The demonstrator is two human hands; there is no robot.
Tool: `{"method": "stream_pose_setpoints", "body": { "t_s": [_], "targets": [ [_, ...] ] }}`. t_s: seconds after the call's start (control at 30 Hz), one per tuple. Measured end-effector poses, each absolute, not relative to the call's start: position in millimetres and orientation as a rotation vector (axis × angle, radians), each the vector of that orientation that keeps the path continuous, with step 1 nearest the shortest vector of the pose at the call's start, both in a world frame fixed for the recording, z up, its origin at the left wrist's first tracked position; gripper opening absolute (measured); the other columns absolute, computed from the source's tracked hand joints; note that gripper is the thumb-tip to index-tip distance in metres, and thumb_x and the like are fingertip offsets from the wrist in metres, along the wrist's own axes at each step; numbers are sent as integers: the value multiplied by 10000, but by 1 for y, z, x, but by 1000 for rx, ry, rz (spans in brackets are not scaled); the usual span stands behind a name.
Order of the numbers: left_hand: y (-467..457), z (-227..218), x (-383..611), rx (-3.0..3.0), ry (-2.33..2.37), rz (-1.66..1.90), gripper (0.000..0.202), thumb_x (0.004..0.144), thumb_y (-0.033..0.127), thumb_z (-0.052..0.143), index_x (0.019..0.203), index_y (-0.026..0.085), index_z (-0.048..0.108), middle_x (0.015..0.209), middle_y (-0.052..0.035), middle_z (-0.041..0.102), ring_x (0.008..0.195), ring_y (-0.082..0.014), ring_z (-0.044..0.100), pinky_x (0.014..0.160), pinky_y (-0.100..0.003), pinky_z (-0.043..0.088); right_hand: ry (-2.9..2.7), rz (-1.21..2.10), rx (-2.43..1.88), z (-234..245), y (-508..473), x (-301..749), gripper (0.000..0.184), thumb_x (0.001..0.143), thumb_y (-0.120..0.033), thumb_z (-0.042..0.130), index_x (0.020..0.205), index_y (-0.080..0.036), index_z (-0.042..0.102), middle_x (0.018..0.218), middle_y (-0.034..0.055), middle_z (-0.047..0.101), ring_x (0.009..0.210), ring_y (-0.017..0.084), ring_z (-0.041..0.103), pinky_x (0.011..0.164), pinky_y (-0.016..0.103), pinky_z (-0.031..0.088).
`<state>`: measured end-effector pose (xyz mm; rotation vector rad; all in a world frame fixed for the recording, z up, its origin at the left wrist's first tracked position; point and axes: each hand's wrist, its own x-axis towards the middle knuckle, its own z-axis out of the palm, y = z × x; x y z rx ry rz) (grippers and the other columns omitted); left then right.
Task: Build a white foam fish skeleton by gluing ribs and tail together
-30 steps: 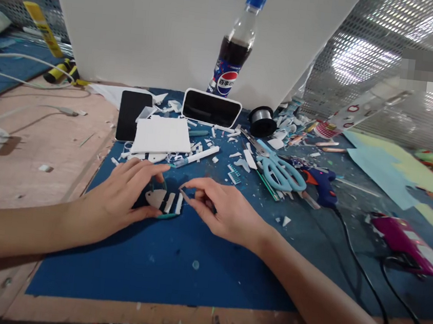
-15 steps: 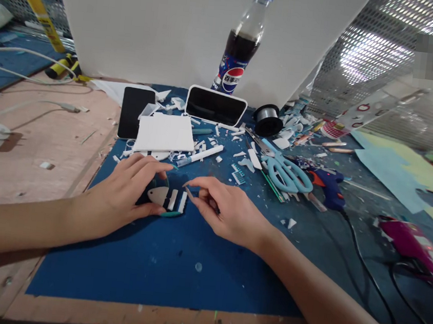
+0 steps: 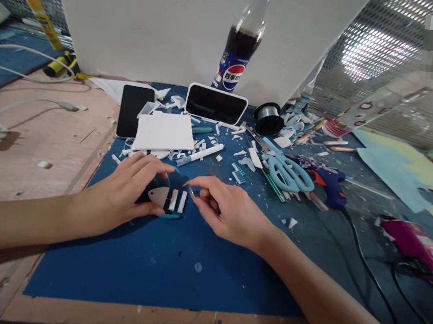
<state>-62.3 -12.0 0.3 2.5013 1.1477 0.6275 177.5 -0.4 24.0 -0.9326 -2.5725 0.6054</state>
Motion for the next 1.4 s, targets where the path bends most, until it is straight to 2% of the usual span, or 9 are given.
{"method": "stream_pose_setpoints", "body": {
  "t_s": [0.2, 0.73, 1.4],
  "targets": [
    [-13, -1, -62, 2509, 1144, 631, 414, 870, 313, 577, 1231, 210, 402, 1114, -73, 536, 1029, -246, 466, 855, -382, 413, -2586, 617, -960, 24, 0, 177, 246, 914, -193, 419, 1128, -111, 506, 672, -6, 561, 495, 85, 442, 482, 225, 331],
    [-11, -2, -60, 2594, 1051, 662, 152, 906, 243, 506, 1057, 239, 489, 1034, -56, 482, 949, -238, 439, 796, -380, 402, -2628, 576, -935, 25, 0, 177, 199, 923, -200, 395, 1059, -102, 502, 616, -20, 515, 482, 83, 415, 468, 219, 289],
    [-11, -2, -59, 2628, 1043, 668, 148, 915, 229, 480, 1058, 248, 513, 1030, -60, 474, 935, -233, 435, 785, -381, 400, -2616, 628, -974, 26, 1, 177, 210, 921, -199, 392, 1073, -102, 498, 603, -30, 485, 478, 83, 396, 464, 223, 279]
  ]
}}
